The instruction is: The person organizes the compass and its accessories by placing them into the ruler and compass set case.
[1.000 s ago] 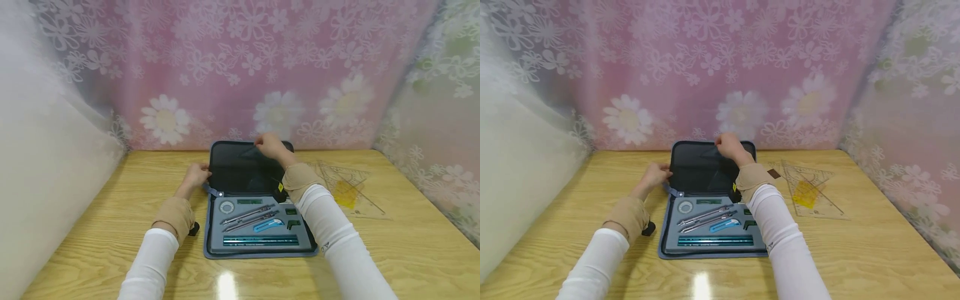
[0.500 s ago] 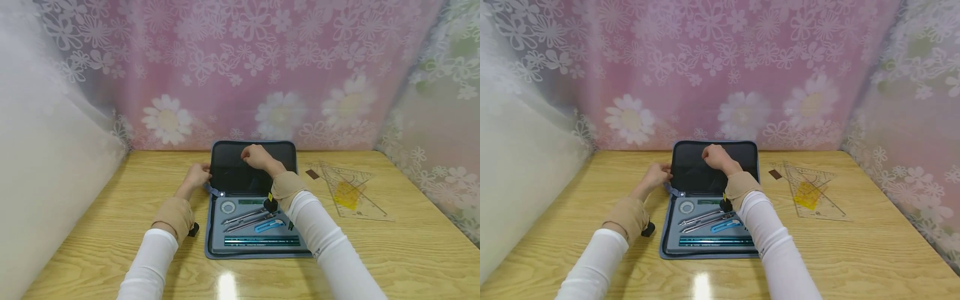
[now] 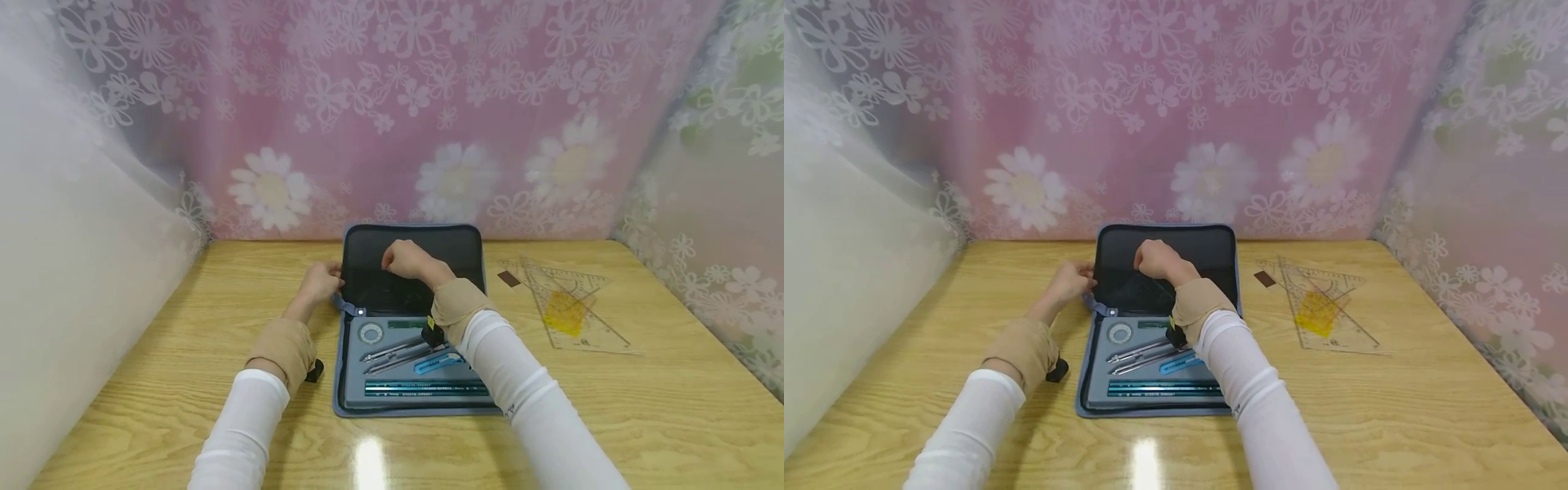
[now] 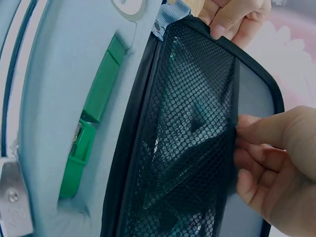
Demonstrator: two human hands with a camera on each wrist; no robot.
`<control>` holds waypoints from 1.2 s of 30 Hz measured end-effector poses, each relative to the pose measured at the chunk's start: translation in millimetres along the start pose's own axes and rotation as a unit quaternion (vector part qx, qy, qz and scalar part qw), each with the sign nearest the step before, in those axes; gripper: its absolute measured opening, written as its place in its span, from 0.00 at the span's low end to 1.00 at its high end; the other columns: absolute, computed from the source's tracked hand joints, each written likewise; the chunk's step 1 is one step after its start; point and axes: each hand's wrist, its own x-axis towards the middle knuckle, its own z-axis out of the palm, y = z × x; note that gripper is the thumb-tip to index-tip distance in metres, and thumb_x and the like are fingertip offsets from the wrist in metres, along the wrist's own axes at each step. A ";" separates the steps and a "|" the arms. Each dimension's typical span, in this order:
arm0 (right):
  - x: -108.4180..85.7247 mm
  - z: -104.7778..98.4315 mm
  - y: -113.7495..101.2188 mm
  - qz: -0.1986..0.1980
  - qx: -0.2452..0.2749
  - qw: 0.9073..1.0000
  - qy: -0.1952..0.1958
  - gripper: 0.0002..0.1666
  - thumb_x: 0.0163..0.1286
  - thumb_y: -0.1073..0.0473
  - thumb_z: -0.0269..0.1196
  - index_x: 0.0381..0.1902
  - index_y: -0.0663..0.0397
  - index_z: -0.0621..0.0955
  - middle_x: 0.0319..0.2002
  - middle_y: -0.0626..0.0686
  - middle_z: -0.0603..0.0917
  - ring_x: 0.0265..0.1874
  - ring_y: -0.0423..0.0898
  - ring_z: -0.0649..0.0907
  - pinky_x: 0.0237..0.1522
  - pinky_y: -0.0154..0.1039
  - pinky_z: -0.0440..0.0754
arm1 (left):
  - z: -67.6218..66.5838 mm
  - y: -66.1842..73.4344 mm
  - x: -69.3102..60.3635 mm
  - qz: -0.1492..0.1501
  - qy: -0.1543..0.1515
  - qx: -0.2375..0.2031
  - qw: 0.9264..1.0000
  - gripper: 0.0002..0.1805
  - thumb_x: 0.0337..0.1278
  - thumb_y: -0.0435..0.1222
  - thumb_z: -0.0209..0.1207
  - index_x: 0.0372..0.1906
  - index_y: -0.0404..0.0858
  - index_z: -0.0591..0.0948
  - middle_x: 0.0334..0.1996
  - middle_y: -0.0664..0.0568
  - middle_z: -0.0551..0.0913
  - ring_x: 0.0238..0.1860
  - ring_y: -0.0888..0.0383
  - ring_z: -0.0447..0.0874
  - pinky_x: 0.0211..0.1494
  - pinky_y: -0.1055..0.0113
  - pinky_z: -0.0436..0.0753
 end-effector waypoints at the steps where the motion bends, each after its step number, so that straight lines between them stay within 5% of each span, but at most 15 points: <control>1: -0.7 -0.4 -0.1 0.000 0.002 1.000 -0.005 0.16 0.66 0.69 0.51 0.46 0.61 0.82 0.47 0.57 0.81 0.48 0.52 0.78 0.48 0.43 0.76 | 0.0 0.2 0.0 -0.003 -0.001 0.000 1.000 0.23 0.56 0.23 0.51 0.59 0.27 0.72 0.48 0.37 0.78 0.44 0.49 0.78 0.44 0.63 0.78; 6: -6.7 -1.2 3.8 -0.019 0.002 1.000 -0.006 0.16 0.69 0.66 0.50 0.49 0.60 0.81 0.48 0.57 0.81 0.47 0.51 0.79 0.48 0.43 0.76 | 0.8 1.4 -0.8 -0.006 -0.006 -0.002 1.000 0.24 0.57 0.23 0.51 0.61 0.28 0.70 0.50 0.37 0.77 0.47 0.48 0.77 0.47 0.61 0.77; 18: -55.5 -7.8 34.1 -0.051 -0.009 0.994 0.099 0.14 0.68 0.62 0.56 0.48 0.63 0.80 0.44 0.58 0.81 0.44 0.52 0.79 0.46 0.46 0.76 | -0.1 -0.9 -5.8 0.003 -0.003 -0.006 1.000 0.24 0.57 0.23 0.50 0.61 0.26 0.69 0.48 0.36 0.77 0.44 0.48 0.78 0.44 0.62 0.79; 26: -104.9 -20.5 81.1 -0.023 0.035 0.990 0.135 0.13 0.67 0.66 0.55 0.46 0.70 0.78 0.42 0.63 0.79 0.42 0.57 0.78 0.45 0.52 0.75 | -3.0 -2.4 -7.2 0.004 0.000 0.000 1.000 0.23 0.57 0.23 0.50 0.60 0.25 0.69 0.46 0.36 0.77 0.44 0.49 0.76 0.43 0.63 0.79; 36: -163.5 -38.8 136.7 0.083 0.056 0.984 0.147 0.18 0.69 0.64 0.54 0.52 0.72 0.75 0.47 0.68 0.77 0.42 0.60 0.76 0.41 0.54 0.74 | -3.8 -3.4 -7.8 0.008 -0.003 0.001 1.000 0.24 0.57 0.23 0.50 0.61 0.24 0.68 0.48 0.34 0.77 0.45 0.46 0.78 0.45 0.61 0.78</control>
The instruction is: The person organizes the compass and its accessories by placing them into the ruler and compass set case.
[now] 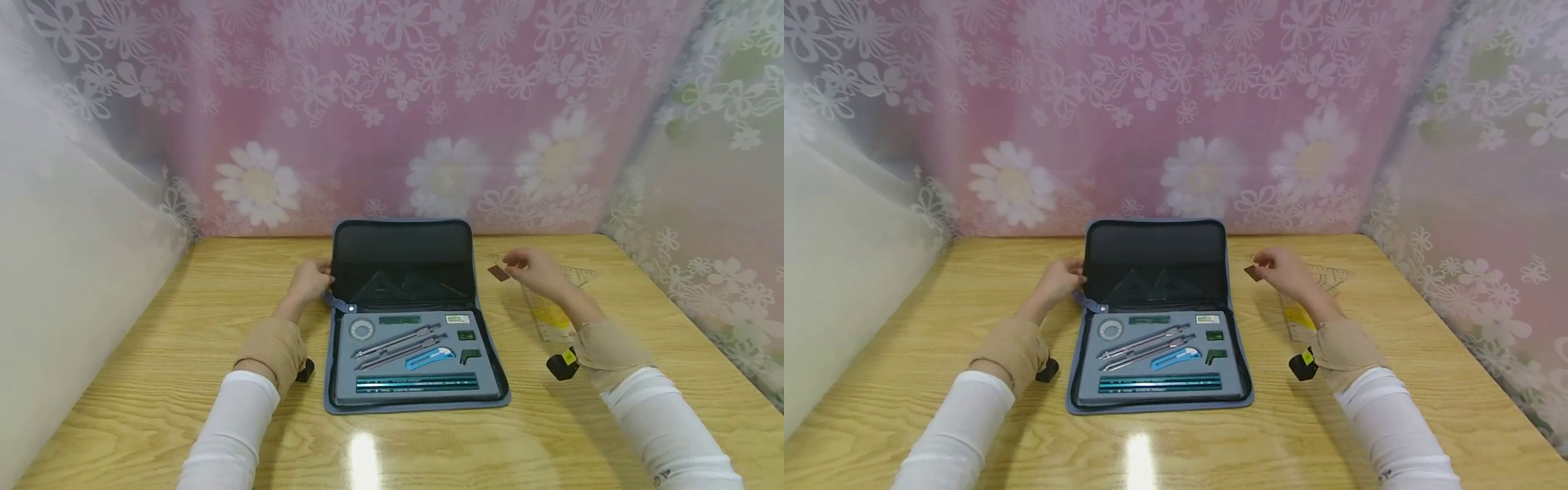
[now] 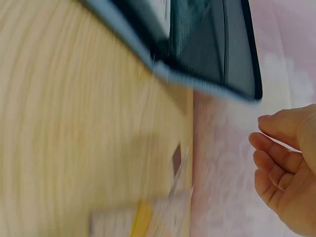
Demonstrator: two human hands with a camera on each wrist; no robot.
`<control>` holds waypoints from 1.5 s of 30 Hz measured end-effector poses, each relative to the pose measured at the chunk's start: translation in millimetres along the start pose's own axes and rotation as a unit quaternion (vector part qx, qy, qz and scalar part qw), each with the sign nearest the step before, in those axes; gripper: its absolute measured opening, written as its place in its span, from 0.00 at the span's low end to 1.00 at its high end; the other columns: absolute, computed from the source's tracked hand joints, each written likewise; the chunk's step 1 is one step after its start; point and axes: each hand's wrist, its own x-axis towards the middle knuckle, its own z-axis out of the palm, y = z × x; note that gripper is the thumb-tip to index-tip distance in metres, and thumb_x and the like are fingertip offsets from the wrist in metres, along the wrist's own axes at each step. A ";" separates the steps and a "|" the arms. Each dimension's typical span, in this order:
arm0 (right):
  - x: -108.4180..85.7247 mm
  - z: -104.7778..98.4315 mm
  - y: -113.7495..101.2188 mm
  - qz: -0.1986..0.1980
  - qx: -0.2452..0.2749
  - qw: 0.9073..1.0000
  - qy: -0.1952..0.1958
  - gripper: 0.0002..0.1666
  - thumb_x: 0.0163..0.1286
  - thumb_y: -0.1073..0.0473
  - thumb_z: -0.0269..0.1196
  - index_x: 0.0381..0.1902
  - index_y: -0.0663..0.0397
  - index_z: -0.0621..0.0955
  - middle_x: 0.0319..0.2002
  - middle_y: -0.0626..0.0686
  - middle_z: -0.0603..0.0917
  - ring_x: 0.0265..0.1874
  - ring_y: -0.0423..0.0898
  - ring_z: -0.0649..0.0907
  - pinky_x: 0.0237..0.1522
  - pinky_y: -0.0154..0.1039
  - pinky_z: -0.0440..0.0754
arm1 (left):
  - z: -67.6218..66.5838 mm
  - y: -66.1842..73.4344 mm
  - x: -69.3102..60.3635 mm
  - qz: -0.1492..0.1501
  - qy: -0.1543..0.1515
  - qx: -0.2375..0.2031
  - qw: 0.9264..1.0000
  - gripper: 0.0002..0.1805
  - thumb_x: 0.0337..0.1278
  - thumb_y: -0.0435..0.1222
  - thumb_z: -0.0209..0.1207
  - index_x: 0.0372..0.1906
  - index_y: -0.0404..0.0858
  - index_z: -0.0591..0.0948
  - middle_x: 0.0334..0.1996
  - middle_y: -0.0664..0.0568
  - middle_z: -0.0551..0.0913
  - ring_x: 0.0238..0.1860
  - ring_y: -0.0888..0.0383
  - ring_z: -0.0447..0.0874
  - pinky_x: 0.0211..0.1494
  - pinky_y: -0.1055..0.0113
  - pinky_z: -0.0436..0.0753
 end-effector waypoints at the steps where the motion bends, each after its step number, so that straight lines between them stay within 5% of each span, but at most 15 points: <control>1: -3.6 -3.2 5.2 0.008 -0.008 1.000 -0.001 0.19 0.69 0.63 0.54 0.52 0.71 0.74 0.47 0.68 0.76 0.43 0.60 0.76 0.42 0.54 0.74 | 0.1 -0.2 0.5 0.001 0.000 0.000 1.000 0.24 0.57 0.23 0.50 0.61 0.25 0.68 0.48 0.35 0.77 0.45 0.46 0.78 0.45 0.61 0.78; 20: -39.8 -25.0 93.9 0.115 -0.053 0.990 -0.067 0.38 0.65 0.53 0.60 0.59 0.81 0.64 0.53 0.79 0.68 0.49 0.71 0.70 0.46 0.61 0.71 | 0.6 3.2 -1.5 -0.006 0.005 -0.012 1.000 0.22 0.57 0.22 0.50 0.59 0.24 0.70 0.48 0.35 0.77 0.45 0.48 0.77 0.42 0.63 0.79; 30: -37.0 -19.7 99.9 0.150 -0.070 0.982 -0.094 0.51 0.58 0.39 0.63 0.59 0.81 0.63 0.50 0.77 0.71 0.46 0.69 0.73 0.41 0.56 0.75 | 0.5 2.1 -0.9 -0.008 0.005 -0.014 1.000 0.23 0.57 0.22 0.50 0.60 0.24 0.69 0.49 0.35 0.76 0.46 0.48 0.75 0.44 0.63 0.78; 37: -35.6 -19.0 98.3 0.189 -0.098 0.972 -0.100 0.59 0.54 0.33 0.63 0.62 0.78 0.59 0.54 0.82 0.57 0.51 0.79 0.56 0.48 0.68 0.61 | 1.3 0.3 -0.2 -0.007 0.005 -0.015 1.000 0.23 0.57 0.22 0.51 0.59 0.24 0.70 0.48 0.35 0.77 0.46 0.49 0.75 0.43 0.64 0.78; 45: -35.2 -20.6 101.0 0.180 -0.099 0.971 -0.118 0.60 0.54 0.33 0.63 0.62 0.81 0.58 0.55 0.83 0.57 0.52 0.78 0.56 0.50 0.69 0.59 | 1.1 0.5 -0.6 -0.005 0.008 -0.010 1.000 0.23 0.57 0.22 0.50 0.59 0.25 0.70 0.48 0.35 0.77 0.47 0.48 0.75 0.44 0.63 0.78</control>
